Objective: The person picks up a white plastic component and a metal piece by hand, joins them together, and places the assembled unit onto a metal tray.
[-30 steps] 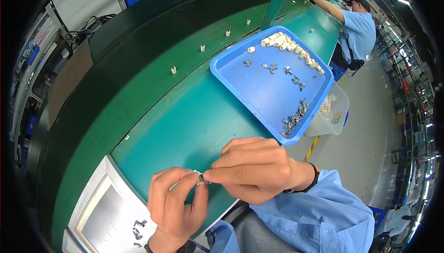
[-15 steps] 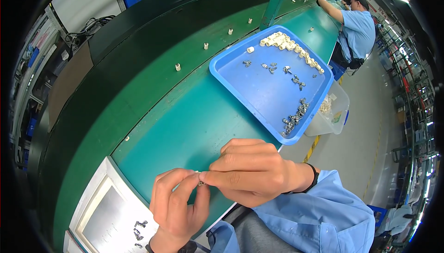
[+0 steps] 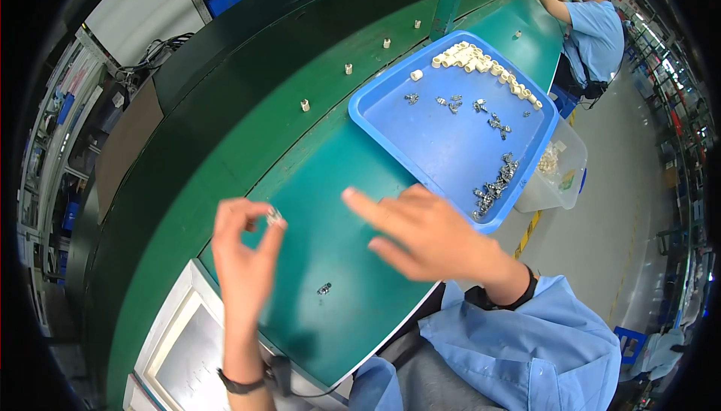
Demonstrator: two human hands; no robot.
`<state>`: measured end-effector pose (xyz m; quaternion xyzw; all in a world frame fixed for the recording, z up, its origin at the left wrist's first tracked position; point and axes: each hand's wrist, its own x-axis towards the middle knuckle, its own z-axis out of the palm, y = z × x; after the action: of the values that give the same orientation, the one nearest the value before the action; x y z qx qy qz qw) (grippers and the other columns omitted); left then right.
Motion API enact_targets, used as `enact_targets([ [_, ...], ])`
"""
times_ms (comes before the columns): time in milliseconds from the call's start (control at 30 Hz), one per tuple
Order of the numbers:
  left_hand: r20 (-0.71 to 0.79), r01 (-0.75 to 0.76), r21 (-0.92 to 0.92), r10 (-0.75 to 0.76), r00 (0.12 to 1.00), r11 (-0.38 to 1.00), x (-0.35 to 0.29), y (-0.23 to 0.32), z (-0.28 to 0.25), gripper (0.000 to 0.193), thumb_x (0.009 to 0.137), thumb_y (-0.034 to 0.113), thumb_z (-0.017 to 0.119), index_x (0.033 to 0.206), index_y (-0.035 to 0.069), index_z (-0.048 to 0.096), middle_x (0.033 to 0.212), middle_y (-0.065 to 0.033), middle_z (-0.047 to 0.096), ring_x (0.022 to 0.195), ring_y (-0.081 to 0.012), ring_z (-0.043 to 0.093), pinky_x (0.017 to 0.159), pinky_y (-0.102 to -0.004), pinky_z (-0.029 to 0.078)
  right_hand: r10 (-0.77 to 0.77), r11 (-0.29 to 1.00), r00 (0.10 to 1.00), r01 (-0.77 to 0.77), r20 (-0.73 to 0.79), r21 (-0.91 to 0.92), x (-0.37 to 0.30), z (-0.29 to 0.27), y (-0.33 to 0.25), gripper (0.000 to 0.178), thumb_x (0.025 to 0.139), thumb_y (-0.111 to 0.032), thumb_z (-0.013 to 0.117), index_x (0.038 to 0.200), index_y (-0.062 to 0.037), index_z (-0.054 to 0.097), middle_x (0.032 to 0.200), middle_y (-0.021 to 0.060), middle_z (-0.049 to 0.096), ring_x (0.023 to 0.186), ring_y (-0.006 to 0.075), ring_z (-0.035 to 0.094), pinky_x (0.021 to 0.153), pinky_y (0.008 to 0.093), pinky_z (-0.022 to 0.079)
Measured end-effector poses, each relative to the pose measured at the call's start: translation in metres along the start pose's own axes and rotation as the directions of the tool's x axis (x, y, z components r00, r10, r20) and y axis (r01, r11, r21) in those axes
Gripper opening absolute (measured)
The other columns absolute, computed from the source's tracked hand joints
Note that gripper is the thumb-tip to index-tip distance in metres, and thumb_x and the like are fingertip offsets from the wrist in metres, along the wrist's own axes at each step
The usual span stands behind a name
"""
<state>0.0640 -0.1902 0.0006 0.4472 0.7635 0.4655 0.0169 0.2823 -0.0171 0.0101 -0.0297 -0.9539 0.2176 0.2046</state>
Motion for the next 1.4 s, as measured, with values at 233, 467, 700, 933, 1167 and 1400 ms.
enact_targets([
  [233, 0.059, 0.294, 0.005, -0.294, 0.954, 0.956, 0.09, -0.094, 0.031, 0.012, 0.087, 0.004, 0.076, 0.096, 0.0, 0.068, 0.083, 0.0012, 0.062, 0.075, -0.0069, 0.051, 0.07, -0.0254, 0.045, 0.3, 0.914, 0.936, -0.337, -0.182, -0.226, -0.048, -0.032, 0.075, 0.054, 0.09, -0.014, 0.072, 0.143, -0.0065, 0.059, 0.108, 0.0135, 0.067, 0.1, 0.0323, 0.064, 0.088, 0.041, 0.05],
  [467, 0.096, 0.253, 0.003, -0.252, 0.963, 0.968, 0.096, -0.16, 0.065, 0.015, 0.088, 0.008, 0.076, 0.096, -0.002, 0.069, 0.077, 0.0007, 0.063, 0.071, -0.007, 0.054, 0.068, -0.0258, 0.047, 0.519, 0.795, 0.851, -0.516, -0.083, -0.32, -0.086, -0.045, 0.094, 0.04, 0.09, -0.025, 0.074, 0.126, -0.0081, 0.072, 0.12, 0.0125, 0.062, 0.11, 0.03, 0.058, 0.094, 0.0433, 0.046],
  [700, 0.093, 0.278, 0.072, -0.284, 0.954, 0.958, 0.097, -0.137, 0.069, 0.025, 0.091, 0.009, 0.075, 0.111, -0.002, 0.066, 0.089, 0.0001, 0.061, 0.075, -0.0075, 0.052, 0.07, -0.0253, 0.047, 0.499, 0.838, 0.865, -0.463, 0.059, -0.29, -0.108, -0.067, 0.086, 0.031, 0.086, -0.026, 0.077, 0.113, -0.0093, 0.075, 0.112, 0.0098, 0.063, 0.105, 0.0283, 0.061, 0.094, 0.042, 0.045],
  [933, -0.078, 0.09, 0.198, -0.076, 0.994, 0.976, 0.052, -0.087, -0.033, 0.039, 0.095, 0.008, 0.071, 0.132, 0.0, 0.061, 0.104, -0.0046, 0.061, 0.091, -0.015, 0.055, 0.089, -0.0296, 0.047, 0.465, 0.874, 0.877, -0.432, 0.121, -0.223, -0.118, -0.058, 0.105, 0.014, 0.085, -0.016, 0.073, 0.097, -0.0083, 0.072, 0.097, 0.0084, 0.065, 0.098, 0.0294, 0.063, 0.089, 0.0428, 0.046],
  [1167, -0.37, 0.426, 0.291, -0.31, 0.876, 0.856, -0.099, -0.085, -0.202, 0.029, 0.102, 0.018, 0.067, 0.123, -0.001, 0.067, 0.111, -0.0074, 0.069, 0.102, -0.014, 0.062, 0.092, -0.0287, 0.049, 0.296, 0.943, 0.955, -0.294, -0.014, -0.155, -0.095, -0.043, 0.117, 0.004, 0.082, -0.003, 0.071, 0.087, -0.0036, 0.071, 0.089, 0.0138, 0.067, 0.091, 0.0351, 0.063, 0.084, 0.045, 0.048],
  [1400, -0.743, 0.781, 0.321, -0.369, 0.559, 0.536, -0.321, -0.083, -0.307, 0.02, 0.099, 0.012, 0.064, 0.112, -0.002, 0.071, 0.1, -0.0103, 0.075, 0.091, -0.02, 0.069, 0.086, -0.0344, 0.054, 0.393, 0.92, 0.913, -0.392, -0.11, 0.031, -0.09, -0.039, 0.123, 0.01, 0.105, -0.006, 0.056, 0.106, 0.0029, 0.06, 0.094, 0.0134, 0.063, 0.085, 0.0228, 0.058, 0.081, 0.0322, 0.048],
])
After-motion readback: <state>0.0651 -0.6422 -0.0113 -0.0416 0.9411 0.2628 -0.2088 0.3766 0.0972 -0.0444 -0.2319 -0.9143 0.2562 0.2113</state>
